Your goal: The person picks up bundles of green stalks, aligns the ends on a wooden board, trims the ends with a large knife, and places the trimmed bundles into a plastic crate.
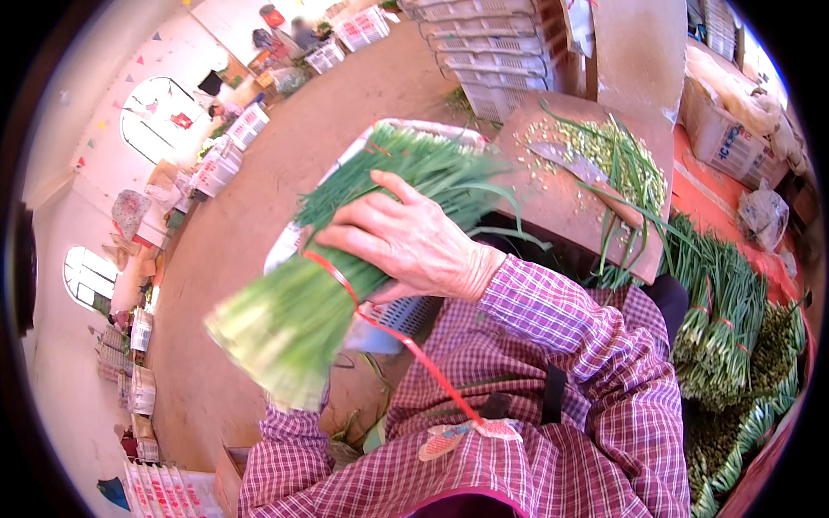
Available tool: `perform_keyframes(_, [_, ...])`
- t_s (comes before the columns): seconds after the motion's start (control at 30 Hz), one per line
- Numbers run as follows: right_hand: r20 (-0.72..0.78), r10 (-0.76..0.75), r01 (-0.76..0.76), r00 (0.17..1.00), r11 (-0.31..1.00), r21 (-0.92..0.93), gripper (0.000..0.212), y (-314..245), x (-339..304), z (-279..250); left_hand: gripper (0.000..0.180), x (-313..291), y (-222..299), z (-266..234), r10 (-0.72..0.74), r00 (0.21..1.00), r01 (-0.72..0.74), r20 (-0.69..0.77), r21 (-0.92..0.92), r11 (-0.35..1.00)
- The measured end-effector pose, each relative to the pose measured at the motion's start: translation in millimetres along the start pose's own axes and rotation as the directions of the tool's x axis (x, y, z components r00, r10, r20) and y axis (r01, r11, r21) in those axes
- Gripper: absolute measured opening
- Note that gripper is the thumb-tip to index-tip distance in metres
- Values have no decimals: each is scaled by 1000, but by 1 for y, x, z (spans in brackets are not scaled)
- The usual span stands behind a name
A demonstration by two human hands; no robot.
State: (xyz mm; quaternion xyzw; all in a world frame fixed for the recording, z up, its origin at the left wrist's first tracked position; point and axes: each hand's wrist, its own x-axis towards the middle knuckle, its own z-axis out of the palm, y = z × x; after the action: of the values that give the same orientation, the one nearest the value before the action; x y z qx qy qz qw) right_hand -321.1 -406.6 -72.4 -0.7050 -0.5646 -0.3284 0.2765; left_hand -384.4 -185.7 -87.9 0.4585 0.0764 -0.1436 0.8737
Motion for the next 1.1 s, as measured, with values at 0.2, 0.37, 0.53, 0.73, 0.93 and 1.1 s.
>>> perform_keyframes(0.2, [-242, 234, -213, 942, 971, 113, 73, 9, 60, -33, 55, -47, 77, -43, 358, 931, -122, -67, 868, 481])
perform_keyframes(0.37, [-50, 546, -487, 836, 781, 391, 64, 4, 32, -28, 66, -67, 80, 19, 658, 687, -31, -308, 893, 450])
perform_keyframes(0.53, [18, 623, -485, 782, 591, 644, 73, -15, 20, 3, 77, -42, 31, 29, 628, 763, -556, 151, 649, 519])
perform_keyframes(0.73, [188, 570, -572, 800, 629, 527, 77, -27, -14, 18, 70, 6, -33, 7, 478, 879, -475, 5, 114, 873])
perform_keyframes(0.93, [13, 650, -582, 760, 671, 459, 30, -17, -16, -84, 69, 1, -45, 2, 414, 908, -406, -62, 106, 908])
perform_keyframes(1.1, [-410, 536, -386, 738, 834, 394, 11, -14, 12, -88, 68, 9, -51, 3, 359, 933, -356, -19, 104, 929])
